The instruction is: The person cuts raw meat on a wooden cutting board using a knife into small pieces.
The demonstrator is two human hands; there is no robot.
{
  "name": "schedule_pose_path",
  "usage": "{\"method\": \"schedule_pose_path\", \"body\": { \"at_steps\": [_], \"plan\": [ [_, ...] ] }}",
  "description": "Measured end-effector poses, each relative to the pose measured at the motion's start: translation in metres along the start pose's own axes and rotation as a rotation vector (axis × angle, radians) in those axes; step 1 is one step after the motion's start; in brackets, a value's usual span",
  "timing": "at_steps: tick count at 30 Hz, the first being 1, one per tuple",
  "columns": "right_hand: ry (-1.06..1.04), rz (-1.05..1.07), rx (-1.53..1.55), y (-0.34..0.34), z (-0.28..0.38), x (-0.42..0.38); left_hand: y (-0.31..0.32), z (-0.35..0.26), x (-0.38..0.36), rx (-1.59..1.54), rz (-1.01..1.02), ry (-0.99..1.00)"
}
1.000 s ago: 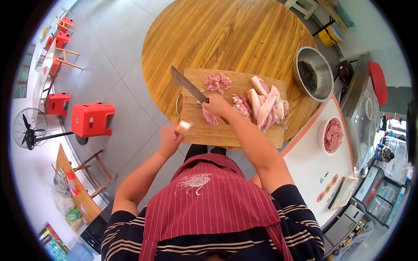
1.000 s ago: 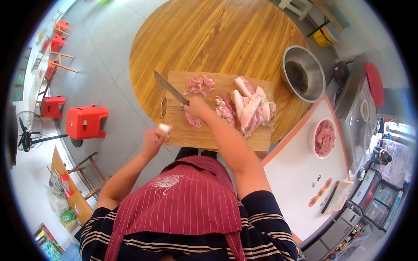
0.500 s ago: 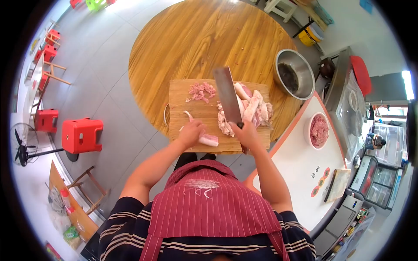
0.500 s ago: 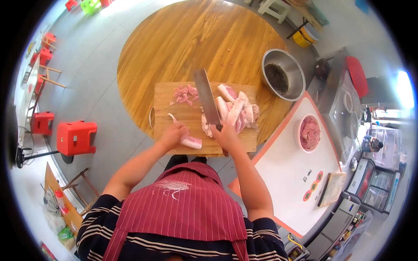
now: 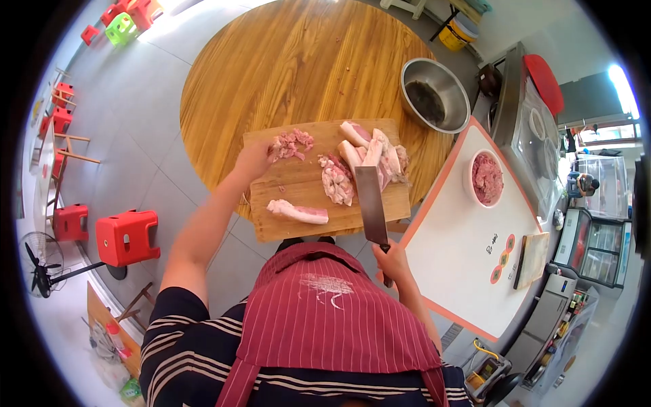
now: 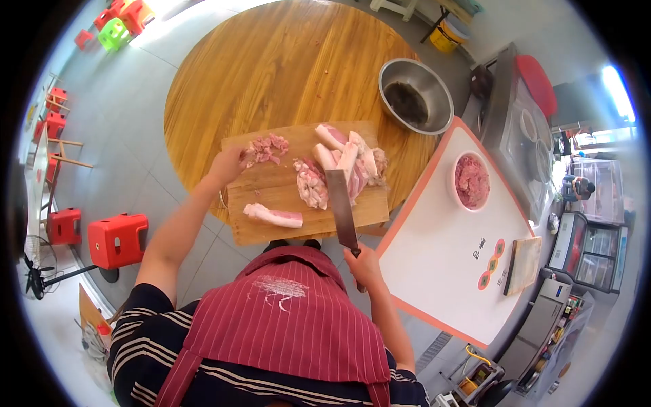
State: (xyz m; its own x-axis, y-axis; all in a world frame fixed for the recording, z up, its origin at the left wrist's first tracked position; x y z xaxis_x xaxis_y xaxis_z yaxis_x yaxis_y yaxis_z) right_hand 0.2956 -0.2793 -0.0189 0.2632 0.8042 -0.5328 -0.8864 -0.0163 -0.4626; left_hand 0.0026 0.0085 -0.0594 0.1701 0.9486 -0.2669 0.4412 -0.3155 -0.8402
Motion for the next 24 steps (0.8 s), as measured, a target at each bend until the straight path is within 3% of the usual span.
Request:
{"method": "schedule_pose_path", "body": {
  "at_steps": [2, 3, 5, 6, 8, 11, 15, 17, 20, 24],
  "plan": [
    [0.008, 0.031, -0.047, 0.006, -0.004, 0.003, 0.000, -0.003, 0.000, 0.213, -0.065, 0.177],
    [-0.068, 0.058, -0.100, 0.013, -0.008, 0.010, 0.010, -0.001, 0.001, 0.215, -0.056, 0.176],
    [-0.117, 0.103, -0.144, 0.023, -0.008, 0.017, 0.042, -0.014, -0.019, 0.463, -0.134, 0.569],
    [-0.196, 0.119, -0.222, 0.027, 0.000, 0.020, 0.051, -0.018, -0.040, 0.463, -0.098, 0.564],
    [-0.259, 0.156, -0.290, 0.034, 0.008, 0.030, 0.073, -0.043, -0.100, 0.303, 0.234, 0.678],
    [-0.331, 0.210, -0.272, 0.044, 0.012, 0.050, 0.098, -0.043, -0.136, 0.276, 0.134, 0.817],
    [-0.289, 0.277, -0.244, 0.038, 0.009, 0.075, 0.117, -0.021, -0.115, 0.267, 0.086, 0.599],
    [-0.221, 0.252, -0.244, 0.028, 0.021, 0.076, 0.103, -0.009, -0.102, 0.076, -0.056, 0.313],
    [-0.249, 0.335, -0.293, 0.032, 0.014, 0.083, 0.078, -0.025, -0.118, -0.054, -0.209, 0.290],
    [-0.161, 0.447, -0.206, 0.037, 0.012, 0.074, 0.094, -0.022, -0.133, 0.100, -0.145, 0.185]
  ]
}}
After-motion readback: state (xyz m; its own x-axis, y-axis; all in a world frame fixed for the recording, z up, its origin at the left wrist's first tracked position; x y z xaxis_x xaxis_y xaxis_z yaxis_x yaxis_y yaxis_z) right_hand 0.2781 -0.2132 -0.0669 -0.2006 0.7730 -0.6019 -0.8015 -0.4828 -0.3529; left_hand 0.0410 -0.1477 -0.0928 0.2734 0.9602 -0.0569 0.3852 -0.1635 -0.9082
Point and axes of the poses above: each hand's wrist, its own x-axis towards the middle knuckle, its own y-axis out of the palm, z = x × y, the point moved 6 cm from there along x, towards the middle knuckle, and after that the axes turned 9 degrees about -y, right-handed, at the moved point
